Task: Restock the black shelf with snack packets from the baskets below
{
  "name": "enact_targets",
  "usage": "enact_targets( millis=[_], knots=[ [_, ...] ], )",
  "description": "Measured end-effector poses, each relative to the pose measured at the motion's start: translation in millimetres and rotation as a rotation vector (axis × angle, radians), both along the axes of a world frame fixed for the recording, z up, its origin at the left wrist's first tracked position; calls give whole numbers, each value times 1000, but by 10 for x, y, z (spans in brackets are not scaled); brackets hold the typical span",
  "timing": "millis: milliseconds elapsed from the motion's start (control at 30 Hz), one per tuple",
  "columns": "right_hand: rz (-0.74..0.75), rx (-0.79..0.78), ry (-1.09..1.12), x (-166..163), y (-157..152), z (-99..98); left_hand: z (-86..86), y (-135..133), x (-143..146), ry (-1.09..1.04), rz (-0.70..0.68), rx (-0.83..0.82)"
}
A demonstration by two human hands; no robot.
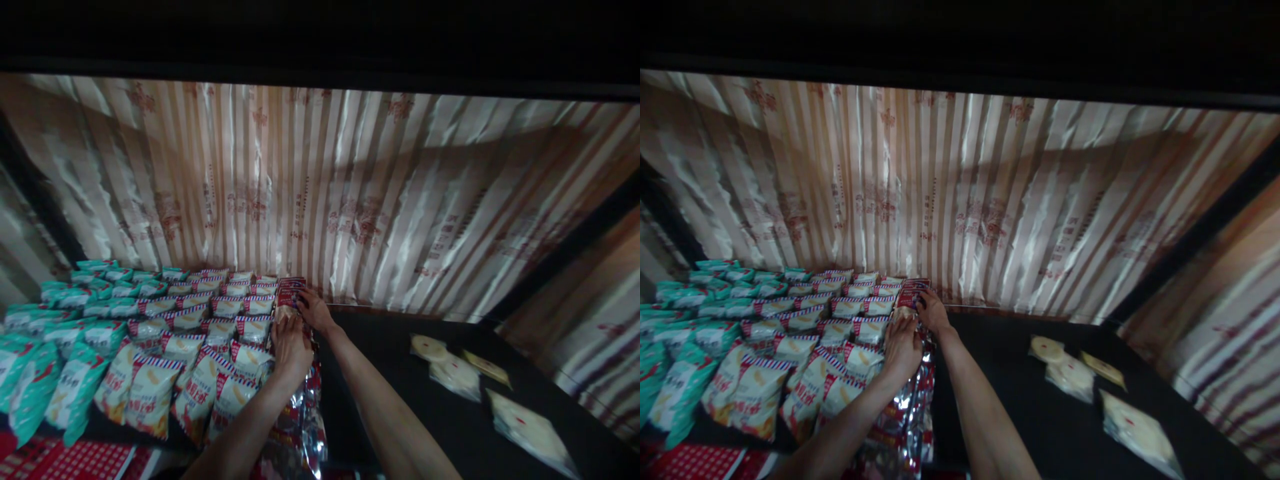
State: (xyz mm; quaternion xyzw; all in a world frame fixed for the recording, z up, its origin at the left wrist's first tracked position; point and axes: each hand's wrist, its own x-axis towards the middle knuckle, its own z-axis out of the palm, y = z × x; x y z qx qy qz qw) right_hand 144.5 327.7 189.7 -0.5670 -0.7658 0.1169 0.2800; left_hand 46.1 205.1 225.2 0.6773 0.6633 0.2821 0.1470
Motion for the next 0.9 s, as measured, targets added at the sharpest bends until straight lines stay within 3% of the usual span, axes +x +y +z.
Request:
enact_targets(
  millis=[367, 900],
  knots=[
    [-25, 15, 44, 38, -39, -10, -49, -36, -48, 71, 67, 1],
    [-38, 18, 62, 67, -8, 19, -41, -41, -56, 106, 23, 16]
  ],
)
